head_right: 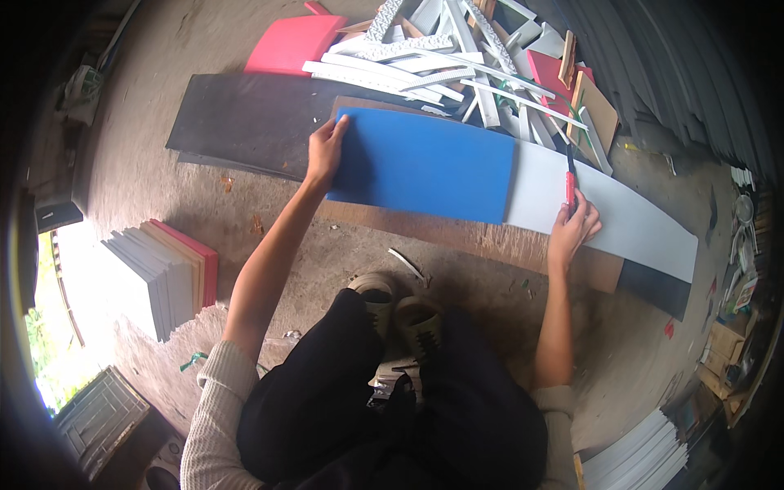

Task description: The person sits on the floor and uses a utility knife to cut white foam sheets to size, using a blue foam sheet as a template. They repeatedly align the template, score the white sheet, and break off the cut piece, stacking the finished pieces.

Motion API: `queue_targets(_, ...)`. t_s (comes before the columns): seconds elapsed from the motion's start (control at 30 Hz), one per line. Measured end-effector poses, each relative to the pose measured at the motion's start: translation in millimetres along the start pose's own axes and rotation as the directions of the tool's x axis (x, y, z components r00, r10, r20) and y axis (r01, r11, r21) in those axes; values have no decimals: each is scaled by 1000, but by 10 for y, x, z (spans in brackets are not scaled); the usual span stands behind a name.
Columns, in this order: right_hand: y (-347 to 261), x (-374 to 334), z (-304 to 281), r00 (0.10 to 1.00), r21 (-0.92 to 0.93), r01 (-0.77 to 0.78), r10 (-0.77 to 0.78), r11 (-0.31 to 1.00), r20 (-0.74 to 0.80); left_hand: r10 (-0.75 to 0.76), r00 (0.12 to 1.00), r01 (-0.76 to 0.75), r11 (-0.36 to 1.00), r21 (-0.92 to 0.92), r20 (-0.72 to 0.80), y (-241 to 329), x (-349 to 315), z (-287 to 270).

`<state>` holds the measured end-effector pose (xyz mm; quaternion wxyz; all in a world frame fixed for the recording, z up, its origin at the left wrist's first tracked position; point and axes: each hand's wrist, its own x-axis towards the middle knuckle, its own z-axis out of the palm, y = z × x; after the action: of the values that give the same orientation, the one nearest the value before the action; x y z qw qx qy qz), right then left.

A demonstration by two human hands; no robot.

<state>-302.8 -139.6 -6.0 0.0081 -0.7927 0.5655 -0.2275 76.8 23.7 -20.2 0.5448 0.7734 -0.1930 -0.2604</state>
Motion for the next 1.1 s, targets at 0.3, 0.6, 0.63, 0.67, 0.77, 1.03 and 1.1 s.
queue_targets(0.3,-488,-180,223,951,400,-146,16,905,310,149,967,-228,868,441,207,26,-197,-85)
queue_targets(0.6,-553,-64,408,934,397,-161,10,903,356,315,871,-456,804,383,376,-105,-279,-269)
queue_targets(0.63,-552,-56,430,937,406,-161,10,900,350,311,865,-467,787,404,394,-98,-266,-271)
queue_targets(0.67,-549,-51,447,939,414,-162,11,896,344,305,859,-477,770,424,412,-91,-254,-274)
queue_targets(0.77,-494,-42,479,941,429,-157,3,890,337,315,836,-513,738,438,450,-81,-242,-282)
queue_targets(1.03,-461,-24,488,917,511,-220,-3,831,399,374,817,-554,723,413,440,-141,-202,-270)
queue_targets(1.1,-421,-10,491,919,519,-216,-7,827,394,314,842,-500,760,415,439,-150,-199,-260)
